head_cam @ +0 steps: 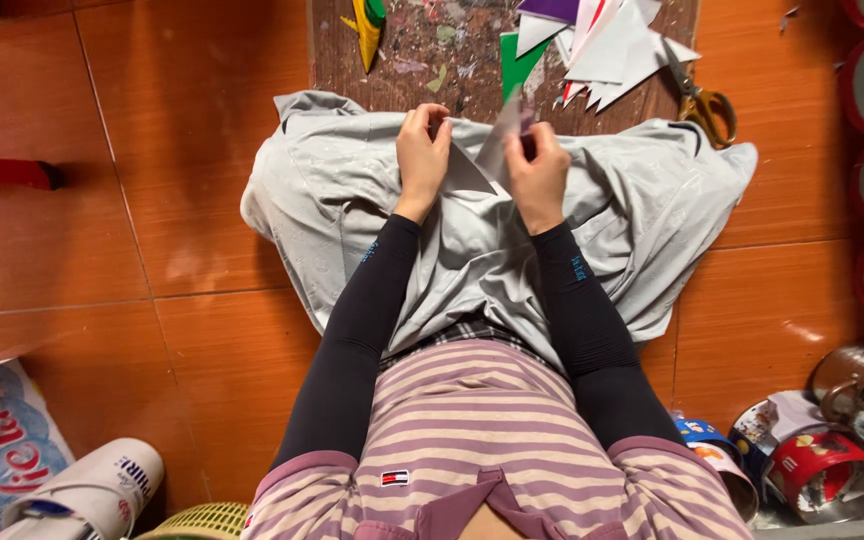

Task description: Cutting and folding colored paper into decorative shapes.

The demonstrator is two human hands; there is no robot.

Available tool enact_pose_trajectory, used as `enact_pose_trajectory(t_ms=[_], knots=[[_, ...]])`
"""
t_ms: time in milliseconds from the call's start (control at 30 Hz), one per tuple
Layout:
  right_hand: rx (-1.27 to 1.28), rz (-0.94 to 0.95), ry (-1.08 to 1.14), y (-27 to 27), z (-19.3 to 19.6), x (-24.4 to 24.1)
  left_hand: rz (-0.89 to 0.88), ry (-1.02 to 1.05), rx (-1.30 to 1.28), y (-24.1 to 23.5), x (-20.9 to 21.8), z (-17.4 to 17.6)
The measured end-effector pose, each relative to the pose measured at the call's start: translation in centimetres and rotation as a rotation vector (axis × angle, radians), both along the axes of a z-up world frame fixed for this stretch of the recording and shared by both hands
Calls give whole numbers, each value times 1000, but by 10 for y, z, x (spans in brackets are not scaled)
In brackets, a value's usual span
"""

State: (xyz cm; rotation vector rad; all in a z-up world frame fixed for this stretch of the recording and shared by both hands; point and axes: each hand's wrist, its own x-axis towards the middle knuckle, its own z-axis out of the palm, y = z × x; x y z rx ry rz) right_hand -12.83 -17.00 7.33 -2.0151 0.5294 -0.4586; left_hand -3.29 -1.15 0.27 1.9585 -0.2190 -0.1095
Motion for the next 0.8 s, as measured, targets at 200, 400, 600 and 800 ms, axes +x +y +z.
enact_pose_trajectory(t_ms=[200,400,600,800], knots=[[127,-150,-91,-42,-24,-8,25,-270,74,-13,12,1],[-63,59,-3,5,-12,-1,-206,117,-252,-17,-14,3],[86,326,-24,32,3,1,-276,581,-698,-4,-25,-14],[231,354,3,23,-3,-3,-239,597,-785,2,-19,-7]])
